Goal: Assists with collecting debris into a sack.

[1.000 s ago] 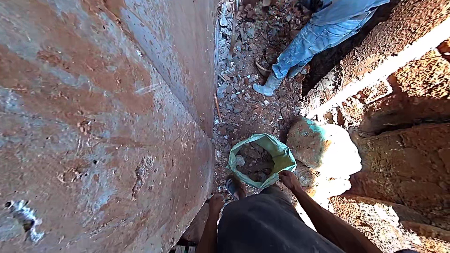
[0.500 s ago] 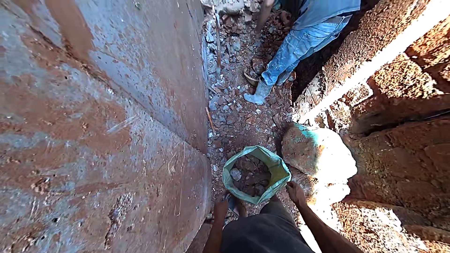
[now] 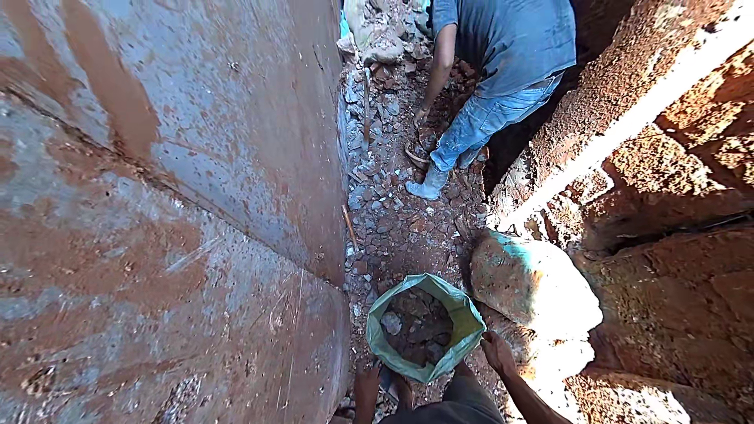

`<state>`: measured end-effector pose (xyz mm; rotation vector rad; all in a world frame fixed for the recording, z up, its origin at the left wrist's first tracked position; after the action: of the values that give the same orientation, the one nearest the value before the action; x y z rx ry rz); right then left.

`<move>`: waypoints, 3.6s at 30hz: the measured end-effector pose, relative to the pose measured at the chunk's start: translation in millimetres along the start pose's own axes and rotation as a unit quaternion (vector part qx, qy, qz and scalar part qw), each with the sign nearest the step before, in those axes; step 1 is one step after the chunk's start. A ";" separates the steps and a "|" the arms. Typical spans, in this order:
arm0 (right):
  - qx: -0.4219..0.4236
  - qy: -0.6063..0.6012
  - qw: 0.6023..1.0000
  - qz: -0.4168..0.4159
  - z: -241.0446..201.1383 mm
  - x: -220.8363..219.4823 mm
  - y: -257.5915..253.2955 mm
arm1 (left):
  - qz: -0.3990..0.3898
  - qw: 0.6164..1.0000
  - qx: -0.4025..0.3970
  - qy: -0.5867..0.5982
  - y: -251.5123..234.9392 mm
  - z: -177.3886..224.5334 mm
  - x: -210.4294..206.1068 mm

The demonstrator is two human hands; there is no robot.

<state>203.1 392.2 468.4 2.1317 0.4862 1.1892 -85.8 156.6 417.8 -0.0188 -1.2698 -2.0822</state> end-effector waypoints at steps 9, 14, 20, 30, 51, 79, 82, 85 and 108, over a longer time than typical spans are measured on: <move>0.009 0.007 1.000 -0.004 -4.9 0.4 -2.8 | -0.011 0.999 -0.007 -0.036 -2.2 1.5 -5.6; 0.008 0.014 1.000 -0.005 -3.8 -1.5 0.6 | -0.013 0.999 -0.006 -0.044 -5.9 -4.3 -4.2; 0.017 0.025 1.000 -0.009 2.2 -5.7 3.8 | -0.024 0.999 0.015 -0.042 -5.2 -15.8 1.8; 0.017 0.032 0.999 -0.009 -2.2 -9.5 6.4 | -0.022 0.999 0.025 -0.009 -5.6 -30.8 6.1; 0.013 0.032 0.999 0.015 -1.2 -4.4 11.8 | -0.027 0.998 -0.001 0.048 8.3 -1.3 -5.4; 0.033 0.041 0.999 -0.002 -20.0 -4.6 7.0 | -0.030 0.998 0.016 0.052 0.8 -18.9 6.5; 0.035 0.050 0.998 0.001 -17.7 -4.3 5.9 | -0.029 0.998 0.017 0.056 -0.1 -18.8 4.4; 0.031 0.059 0.998 -0.001 -16.3 -4.9 6.7 | -0.026 0.998 0.017 0.062 -0.5 -17.7 3.2; 0.004 0.037 0.998 0.056 -13.1 0.2 5.5 | -0.028 0.997 0.028 0.073 8.4 12.6 1.2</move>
<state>192.1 392.9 477.3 2.1531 0.4088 1.3343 -86.1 163.4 431.3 0.1918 -1.2512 -2.0551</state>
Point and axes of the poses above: each hand's wrist, its own y-axis away from the middle knuckle, its own x-axis out of the back of the hand, z = x × y, the point moved 2 cm from there along -y, towards the middle knuckle, and after that the axes turned 4 degrees about -y, right-handed, at the moved point
